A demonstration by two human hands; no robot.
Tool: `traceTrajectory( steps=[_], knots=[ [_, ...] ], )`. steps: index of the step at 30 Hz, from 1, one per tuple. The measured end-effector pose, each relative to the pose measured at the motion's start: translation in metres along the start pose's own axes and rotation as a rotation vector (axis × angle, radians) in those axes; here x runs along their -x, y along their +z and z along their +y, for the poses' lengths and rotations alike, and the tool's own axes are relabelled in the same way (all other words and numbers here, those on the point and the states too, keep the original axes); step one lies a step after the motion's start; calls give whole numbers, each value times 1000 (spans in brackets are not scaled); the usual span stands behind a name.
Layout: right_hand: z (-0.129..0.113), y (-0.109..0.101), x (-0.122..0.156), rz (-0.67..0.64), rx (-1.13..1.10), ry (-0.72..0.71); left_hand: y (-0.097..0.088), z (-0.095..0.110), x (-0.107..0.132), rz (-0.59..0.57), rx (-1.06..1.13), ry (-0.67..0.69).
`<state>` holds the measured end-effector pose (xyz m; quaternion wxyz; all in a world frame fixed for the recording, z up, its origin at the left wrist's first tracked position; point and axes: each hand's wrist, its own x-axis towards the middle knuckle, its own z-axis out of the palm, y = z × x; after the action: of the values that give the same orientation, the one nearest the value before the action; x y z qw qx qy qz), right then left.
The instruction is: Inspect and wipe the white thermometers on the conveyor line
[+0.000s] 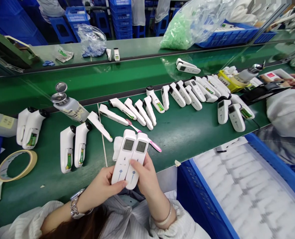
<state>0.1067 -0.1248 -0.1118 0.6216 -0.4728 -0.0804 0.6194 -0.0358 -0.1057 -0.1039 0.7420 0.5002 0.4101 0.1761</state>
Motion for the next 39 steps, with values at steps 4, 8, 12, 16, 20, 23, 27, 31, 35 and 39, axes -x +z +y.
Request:
traceTrajectory(
  steps=[4, 8, 12, 16, 20, 23, 27, 31, 35, 39],
  knots=[
    [-5, 3, -5, 21, -32, 6, 2, 0, 1, -4, -24, -3],
    [-9, 4, -4, -16, -38, 41, 0, 0, -1, -46, 44, -7],
    [-6, 3, -2, -41, -57, 63, -3, -2, -3, -95, 163, 1],
    [-4, 3, -1, -69, -95, 84, -4, -5, -5, -100, 263, -15],
    [1, 4, 1, -77, -143, 119, -4, -6, -6, -92, 306, -36],
    [5, 5, 3, -74, -162, 143, -4, -5, -7, -95, 313, -38],
    [8, 5, 5, -79, -151, 146, -3, -5, -7, -104, 294, -34],
    [12, 3, 4, -97, -98, 109, 0, -7, -5, -101, 260, -21],
    [19, -1, 2, -59, -38, -68, 2, -7, -1, -76, 44, 28],
    [17, -2, 0, -103, 31, -169, 4, -2, 3, -45, -377, 147]
  ],
)
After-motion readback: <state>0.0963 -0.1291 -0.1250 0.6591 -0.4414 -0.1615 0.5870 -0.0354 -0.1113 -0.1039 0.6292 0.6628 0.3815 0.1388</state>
